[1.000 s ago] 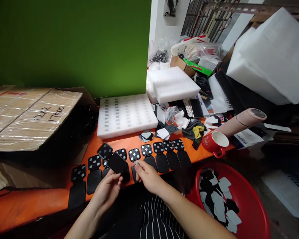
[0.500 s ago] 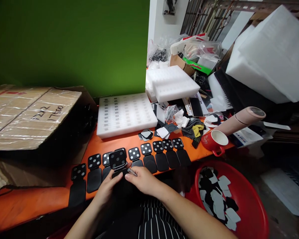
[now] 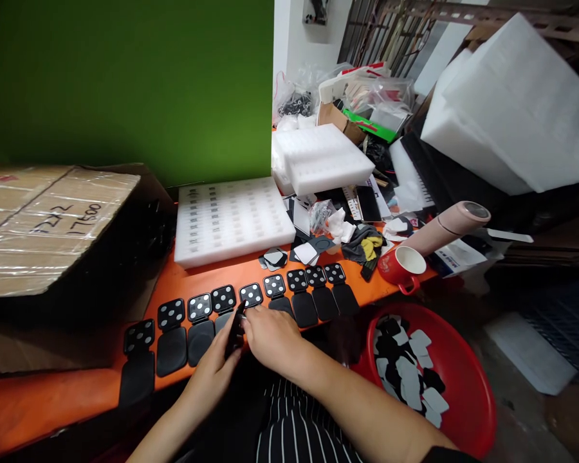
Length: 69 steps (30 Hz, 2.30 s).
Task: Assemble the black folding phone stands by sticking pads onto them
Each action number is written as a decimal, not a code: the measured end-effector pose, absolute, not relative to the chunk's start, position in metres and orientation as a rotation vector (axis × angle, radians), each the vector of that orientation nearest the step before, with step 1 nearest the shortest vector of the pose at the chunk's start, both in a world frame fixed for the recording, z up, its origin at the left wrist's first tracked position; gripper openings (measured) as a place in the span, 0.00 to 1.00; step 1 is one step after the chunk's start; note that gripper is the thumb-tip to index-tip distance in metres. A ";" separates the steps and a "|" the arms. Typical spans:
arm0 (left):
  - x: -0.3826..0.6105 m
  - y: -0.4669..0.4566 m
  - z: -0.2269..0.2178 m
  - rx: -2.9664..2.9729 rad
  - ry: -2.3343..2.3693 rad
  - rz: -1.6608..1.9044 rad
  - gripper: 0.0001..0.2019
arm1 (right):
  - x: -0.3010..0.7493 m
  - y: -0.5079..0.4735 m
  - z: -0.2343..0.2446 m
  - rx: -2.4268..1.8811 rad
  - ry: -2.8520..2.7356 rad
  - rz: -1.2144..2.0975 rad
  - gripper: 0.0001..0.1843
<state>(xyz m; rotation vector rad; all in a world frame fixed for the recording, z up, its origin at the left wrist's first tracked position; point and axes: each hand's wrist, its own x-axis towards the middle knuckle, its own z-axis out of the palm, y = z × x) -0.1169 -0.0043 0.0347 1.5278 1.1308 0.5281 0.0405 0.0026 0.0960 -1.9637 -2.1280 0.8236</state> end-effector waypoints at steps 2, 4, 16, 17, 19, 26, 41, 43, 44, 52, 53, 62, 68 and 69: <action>-0.119 -0.007 0.035 1.641 1.121 0.477 0.31 | 0.041 0.002 0.098 -1.932 -2.175 0.842 0.15; -0.120 -0.011 0.033 1.707 1.115 0.451 0.32 | 0.043 0.002 0.100 -1.868 -2.195 0.900 0.17; -0.117 -0.022 0.033 1.691 1.125 0.428 0.37 | 0.048 -0.006 0.080 -1.746 -1.897 1.080 0.14; -0.116 -0.022 0.033 1.690 1.123 0.429 0.37 | 0.049 -0.006 0.079 -1.740 -1.887 1.086 0.14; -0.116 -0.022 0.034 1.688 1.128 0.419 0.37 | 0.051 -0.006 0.076 -1.726 -1.875 1.111 0.14; -0.113 -0.027 0.031 1.676 1.155 0.387 0.37 | 0.054 -0.007 0.066 -1.697 -1.844 1.197 0.14; -0.170 -0.020 0.044 1.896 1.327 0.163 0.30 | 0.000 -0.017 0.059 -1.700 -1.738 1.288 0.14; -0.167 -0.018 0.043 1.894 1.247 0.228 0.29 | 0.004 -0.018 0.059 -1.694 -1.715 1.284 0.14; -0.163 -0.017 0.043 1.888 1.195 0.266 0.29 | 0.007 -0.020 0.058 -1.693 -1.696 1.276 0.14; -0.125 -0.016 0.034 1.828 0.945 0.345 0.31 | 0.042 -0.046 0.049 -1.753 -1.476 1.220 0.12; -0.122 -0.016 0.034 1.829 0.932 0.341 0.31 | 0.044 -0.048 0.048 -1.750 -1.459 1.221 0.13; -0.100 -0.012 0.032 1.858 0.861 0.351 0.29 | 0.067 -0.051 0.057 -1.866 -1.492 1.063 0.20; -0.089 -0.013 0.038 1.846 0.851 0.335 0.30 | 0.074 -0.057 0.055 -1.869 -1.447 1.054 0.17; -0.088 -0.012 0.040 1.849 0.846 0.333 0.29 | 0.075 -0.058 0.055 -1.854 -1.448 1.047 0.17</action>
